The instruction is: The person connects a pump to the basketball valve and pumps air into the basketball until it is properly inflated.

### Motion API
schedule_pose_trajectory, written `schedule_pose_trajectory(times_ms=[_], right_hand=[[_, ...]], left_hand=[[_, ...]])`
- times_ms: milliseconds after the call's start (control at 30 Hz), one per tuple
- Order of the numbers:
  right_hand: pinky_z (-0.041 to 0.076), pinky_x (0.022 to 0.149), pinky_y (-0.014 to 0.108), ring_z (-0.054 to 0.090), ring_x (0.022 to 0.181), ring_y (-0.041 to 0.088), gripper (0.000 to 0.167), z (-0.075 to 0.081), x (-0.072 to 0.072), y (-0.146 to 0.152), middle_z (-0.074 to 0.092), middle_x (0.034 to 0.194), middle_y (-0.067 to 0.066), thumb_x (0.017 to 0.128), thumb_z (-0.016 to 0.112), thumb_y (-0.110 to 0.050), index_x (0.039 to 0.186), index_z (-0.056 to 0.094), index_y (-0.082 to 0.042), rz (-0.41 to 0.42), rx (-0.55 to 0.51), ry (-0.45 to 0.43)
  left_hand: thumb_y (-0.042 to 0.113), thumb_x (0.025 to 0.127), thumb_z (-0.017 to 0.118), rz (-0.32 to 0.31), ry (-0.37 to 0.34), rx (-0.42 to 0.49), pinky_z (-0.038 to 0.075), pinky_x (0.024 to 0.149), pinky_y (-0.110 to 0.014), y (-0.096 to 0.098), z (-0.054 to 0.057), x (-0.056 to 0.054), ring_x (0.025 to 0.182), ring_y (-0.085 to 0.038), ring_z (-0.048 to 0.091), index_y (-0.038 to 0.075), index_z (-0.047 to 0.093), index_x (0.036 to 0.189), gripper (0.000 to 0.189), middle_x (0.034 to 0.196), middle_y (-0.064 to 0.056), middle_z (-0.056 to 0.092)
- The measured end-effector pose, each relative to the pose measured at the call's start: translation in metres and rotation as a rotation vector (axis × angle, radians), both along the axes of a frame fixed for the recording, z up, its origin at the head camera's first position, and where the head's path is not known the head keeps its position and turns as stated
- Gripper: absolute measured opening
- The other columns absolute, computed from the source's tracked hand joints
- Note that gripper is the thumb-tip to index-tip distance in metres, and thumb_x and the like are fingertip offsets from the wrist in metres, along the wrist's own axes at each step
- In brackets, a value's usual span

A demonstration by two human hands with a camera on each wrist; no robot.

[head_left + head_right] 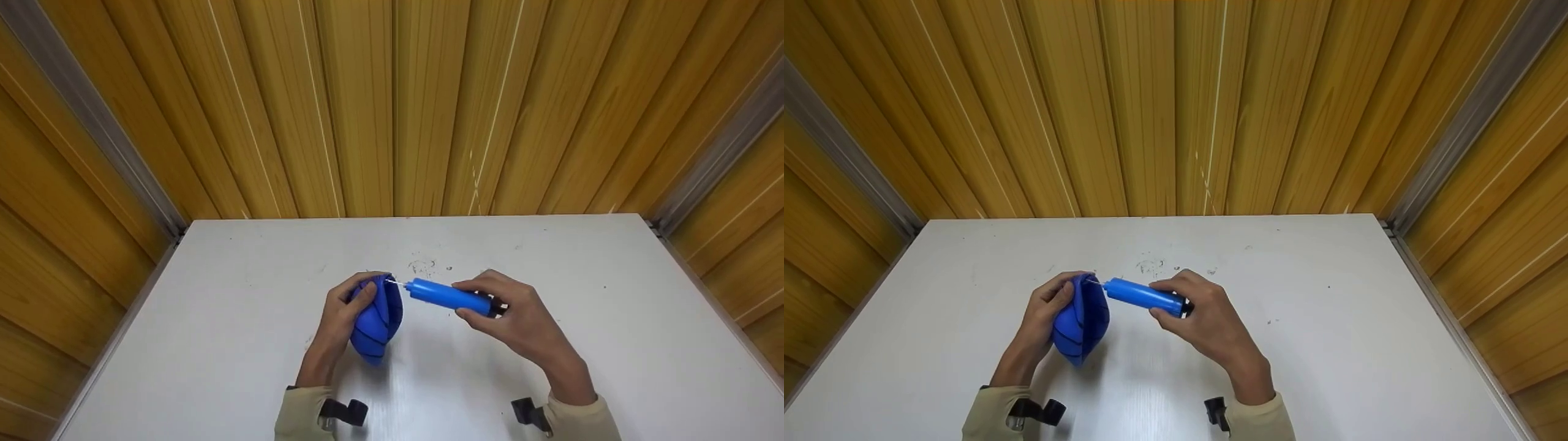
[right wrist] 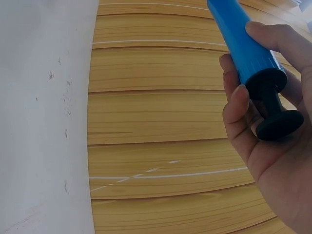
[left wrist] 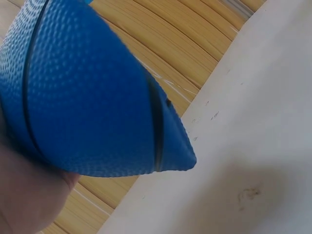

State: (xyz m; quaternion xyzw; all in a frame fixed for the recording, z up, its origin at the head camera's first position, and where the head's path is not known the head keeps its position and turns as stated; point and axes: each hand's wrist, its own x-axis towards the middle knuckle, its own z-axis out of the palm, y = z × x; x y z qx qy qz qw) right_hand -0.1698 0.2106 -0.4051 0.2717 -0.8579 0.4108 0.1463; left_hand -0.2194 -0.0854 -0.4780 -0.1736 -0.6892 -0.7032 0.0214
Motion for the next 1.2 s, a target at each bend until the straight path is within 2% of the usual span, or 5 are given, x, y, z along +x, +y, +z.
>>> schedule_pose_trajectory(times_ms=[367, 567, 733, 967, 1200], right_hand=[[0.059, 0.068, 0.026, 0.064, 0.083, 0.015, 0.036, 0.007, 0.006, 0.0, 0.071, 0.106, -0.004, 0.088, 0.089, -0.01, 0.122, 0.078, -0.013, 0.023, -0.008, 0.053], [0.06, 0.071, 0.026, 0.065, 0.082, 0.014, 0.033, 0.01, 0.009, 0.0, 0.072, 0.104, -0.006, 0.087, 0.091, -0.015, 0.118, 0.078, -0.012, -0.012, -0.006, 0.066], [0.06, 0.072, 0.027, 0.065, 0.083, 0.015, 0.034, 0.011, 0.01, 0.001, 0.071, 0.104, -0.006, 0.086, 0.092, -0.014, 0.118, 0.079, -0.013, -0.028, 0.001, 0.063], [0.06, 0.073, 0.027, 0.065, 0.084, 0.015, 0.035, 0.013, 0.011, 0.001, 0.072, 0.106, -0.006, 0.086, 0.091, -0.012, 0.119, 0.079, -0.013, -0.017, -0.008, 0.061], [0.06, 0.07, 0.027, 0.065, 0.083, 0.014, 0.035, 0.013, 0.012, -0.001, 0.072, 0.105, -0.005, 0.085, 0.092, -0.009, 0.117, 0.079, -0.014, 0.001, -0.003, 0.092]], left_hand=[[0.018, 0.107, 0.062, 0.001, 0.046, -0.024, 0.048, 0.108, -0.055, -0.003, 0.003, 0.002, 0.122, -0.033, 0.064, 0.0, 0.071, 0.13, 0.031, 0.125, -0.015, 0.072], [0.015, 0.106, 0.063, -0.004, 0.072, -0.013, 0.049, 0.106, -0.052, -0.002, 0.007, 0.004, 0.119, -0.032, 0.065, -0.002, 0.072, 0.128, 0.03, 0.122, -0.014, 0.074], [0.019, 0.109, 0.059, 0.021, 0.06, 0.003, 0.052, 0.103, -0.046, 0.001, 0.007, 0.004, 0.113, -0.03, 0.068, -0.003, 0.074, 0.124, 0.03, 0.117, -0.014, 0.075], [0.022, 0.108, 0.059, 0.049, 0.039, -0.002, 0.054, 0.099, -0.048, 0.002, 0.01, 0.006, 0.108, -0.03, 0.07, -0.001, 0.076, 0.12, 0.03, 0.113, -0.013, 0.076], [0.019, 0.105, 0.063, 0.035, 0.049, 0.001, 0.055, 0.096, -0.043, 0.0, 0.011, 0.005, 0.102, -0.029, 0.07, -0.003, 0.076, 0.114, 0.027, 0.106, -0.013, 0.075]])
